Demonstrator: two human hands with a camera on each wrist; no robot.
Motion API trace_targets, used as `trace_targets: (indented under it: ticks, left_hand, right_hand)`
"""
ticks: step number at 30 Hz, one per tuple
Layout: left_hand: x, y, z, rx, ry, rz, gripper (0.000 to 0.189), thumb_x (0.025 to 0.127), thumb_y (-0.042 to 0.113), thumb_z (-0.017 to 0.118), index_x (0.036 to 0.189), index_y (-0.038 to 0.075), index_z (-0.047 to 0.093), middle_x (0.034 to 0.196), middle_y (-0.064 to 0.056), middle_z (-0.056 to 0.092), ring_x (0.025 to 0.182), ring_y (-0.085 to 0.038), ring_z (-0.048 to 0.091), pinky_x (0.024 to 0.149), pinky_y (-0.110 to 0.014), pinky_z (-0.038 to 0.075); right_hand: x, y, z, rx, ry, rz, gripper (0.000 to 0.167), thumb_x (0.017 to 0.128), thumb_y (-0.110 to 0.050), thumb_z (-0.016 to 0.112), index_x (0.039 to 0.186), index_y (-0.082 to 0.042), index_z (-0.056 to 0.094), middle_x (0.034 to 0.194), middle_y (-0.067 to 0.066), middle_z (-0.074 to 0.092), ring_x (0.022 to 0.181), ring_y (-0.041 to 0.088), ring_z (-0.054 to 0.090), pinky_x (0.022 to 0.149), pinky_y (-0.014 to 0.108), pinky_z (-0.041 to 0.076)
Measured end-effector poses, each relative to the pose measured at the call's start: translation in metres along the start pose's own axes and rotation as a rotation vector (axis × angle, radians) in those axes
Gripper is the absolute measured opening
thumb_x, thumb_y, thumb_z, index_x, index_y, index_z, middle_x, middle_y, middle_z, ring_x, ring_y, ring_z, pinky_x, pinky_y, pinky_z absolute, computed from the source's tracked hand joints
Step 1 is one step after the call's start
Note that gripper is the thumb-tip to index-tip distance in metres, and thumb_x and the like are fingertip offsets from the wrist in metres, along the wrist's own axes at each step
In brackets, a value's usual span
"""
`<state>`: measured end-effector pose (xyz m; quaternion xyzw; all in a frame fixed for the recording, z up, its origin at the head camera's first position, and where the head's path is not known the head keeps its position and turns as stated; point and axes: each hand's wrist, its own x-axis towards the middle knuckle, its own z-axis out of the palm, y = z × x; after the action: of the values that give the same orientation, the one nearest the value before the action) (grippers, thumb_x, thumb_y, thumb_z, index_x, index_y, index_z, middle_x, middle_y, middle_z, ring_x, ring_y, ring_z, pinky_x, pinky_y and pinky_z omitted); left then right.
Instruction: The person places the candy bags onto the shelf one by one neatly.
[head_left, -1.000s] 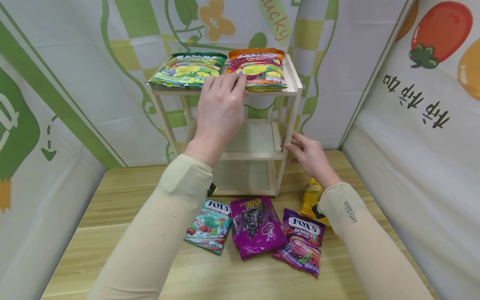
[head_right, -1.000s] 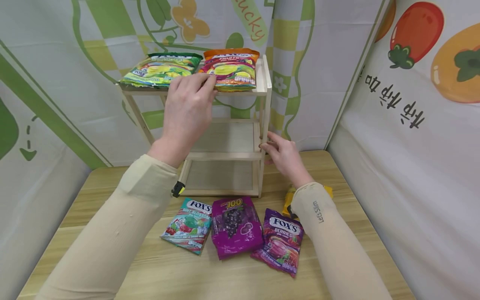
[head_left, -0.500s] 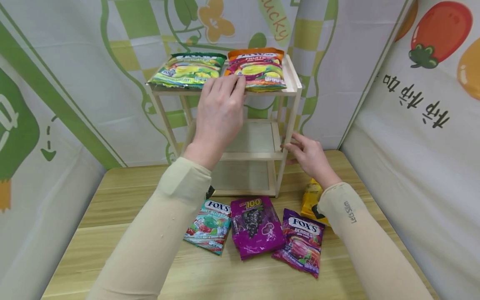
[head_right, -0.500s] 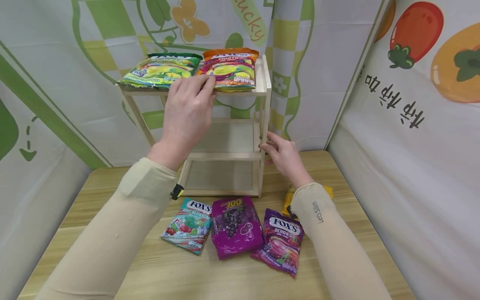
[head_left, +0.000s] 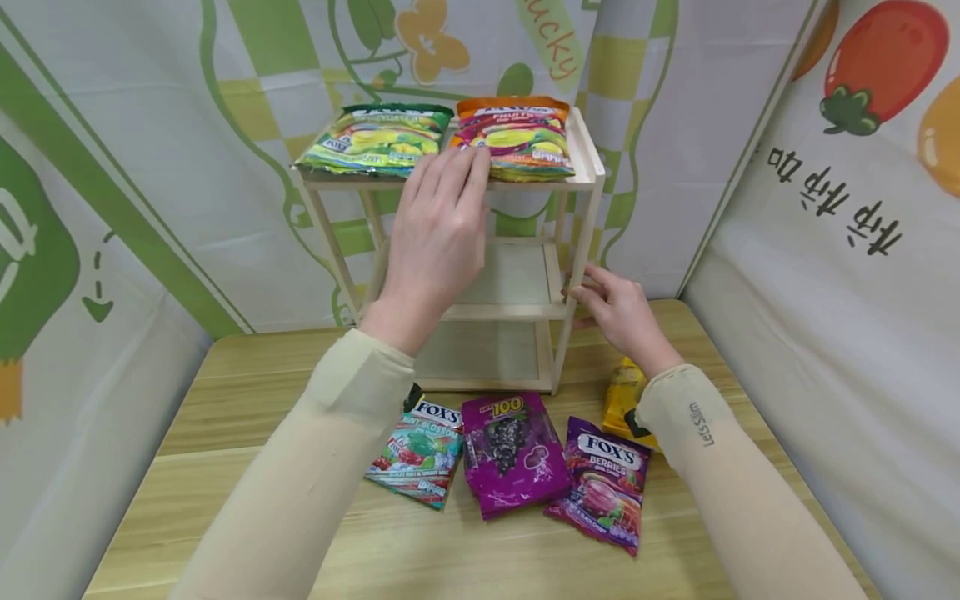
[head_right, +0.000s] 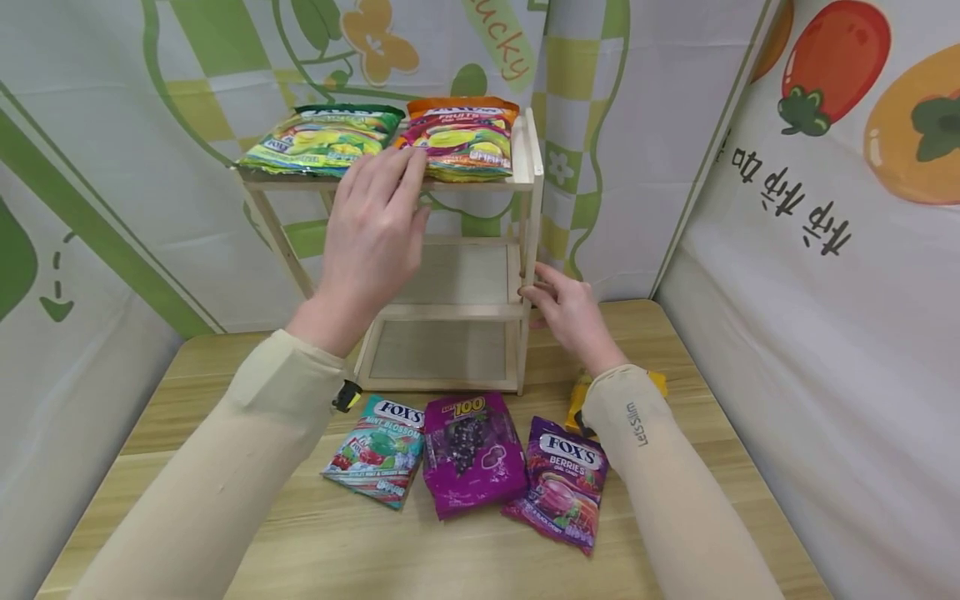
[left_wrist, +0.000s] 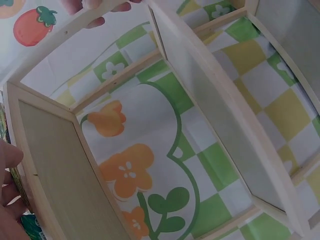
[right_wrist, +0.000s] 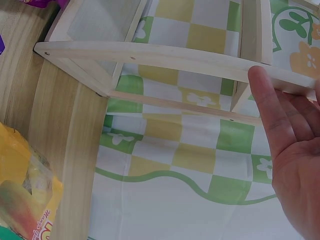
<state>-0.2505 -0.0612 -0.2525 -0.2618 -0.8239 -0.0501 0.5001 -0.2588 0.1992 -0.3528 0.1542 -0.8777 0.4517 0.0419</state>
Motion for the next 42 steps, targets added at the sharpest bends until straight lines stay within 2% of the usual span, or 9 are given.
trace_targets:
  ticks: [6,12,21,31,38,42]
  left_hand:
    - [-0.008,0.000,-0.005,-0.032,0.003,0.016,0.043,0.102,0.010,0.058,0.142,-0.005,0.054,0.142,-0.023,0.057,0.136,-0.038,0.050,0.124,-0.047,0.030]
    - [-0.013,0.000,-0.009,-0.071,0.025,0.036,0.042,0.102,0.007,0.055,0.142,-0.006,0.055,0.143,-0.023,0.056,0.136,-0.039,0.050,0.123,-0.048,0.031]
    - [-0.025,0.003,-0.014,-0.102,0.007,0.025,0.043,0.100,0.007,0.060,0.141,-0.004,0.056,0.143,-0.023,0.056,0.137,-0.040,0.049,0.123,-0.049,0.031]
    - [-0.036,0.005,-0.017,-0.153,-0.018,0.025,0.042,0.098,0.008,0.062,0.138,-0.004,0.058,0.144,-0.024,0.055,0.136,-0.041,0.049,0.120,-0.049,0.037]
    - [-0.047,0.005,-0.014,-0.157,-0.027,0.008,0.040,0.099,0.009,0.063,0.137,-0.002,0.060,0.142,-0.023,0.057,0.132,-0.041,0.052,0.114,-0.051,0.042]
    - [-0.053,0.005,-0.012,-0.164,-0.045,-0.008,0.041,0.098,0.009,0.064,0.137,-0.002,0.060,0.141,-0.023,0.058,0.129,-0.041,0.053,0.112,-0.051,0.044]
  right_hand:
    - [-0.001,-0.001,0.000,-0.010,0.001,-0.016,0.046,0.109,-0.018,0.050,0.153,-0.008,0.045,0.135,0.022,0.064,0.090,0.037,0.075,0.075,0.034,0.064]
    - [0.000,0.000,0.000,0.000,0.006,-0.021,0.044,0.109,-0.017,0.051,0.152,-0.008,0.047,0.133,0.021,0.065,0.094,0.037,0.075,0.073,0.033,0.064]
    - [-0.001,0.000,0.001,0.005,0.007,-0.026,0.042,0.109,-0.016,0.051,0.150,-0.007,0.049,0.133,0.022,0.065,0.094,0.038,0.075,0.078,0.045,0.064]
    - [-0.001,0.001,0.000,-0.002,0.004,-0.028,0.042,0.109,-0.018,0.051,0.150,-0.008,0.049,0.133,0.021,0.066,0.091,0.037,0.076,0.076,0.040,0.064]
    - [0.000,0.001,0.000,-0.009,0.001,-0.021,0.047,0.109,-0.020,0.051,0.153,-0.007,0.044,0.134,0.022,0.064,0.087,0.036,0.076,0.081,0.048,0.063]
    - [0.000,0.001,0.000,-0.018,0.001,-0.022,0.047,0.109,-0.021,0.051,0.153,-0.007,0.044,0.135,0.022,0.064,0.087,0.037,0.076,0.080,0.046,0.063]
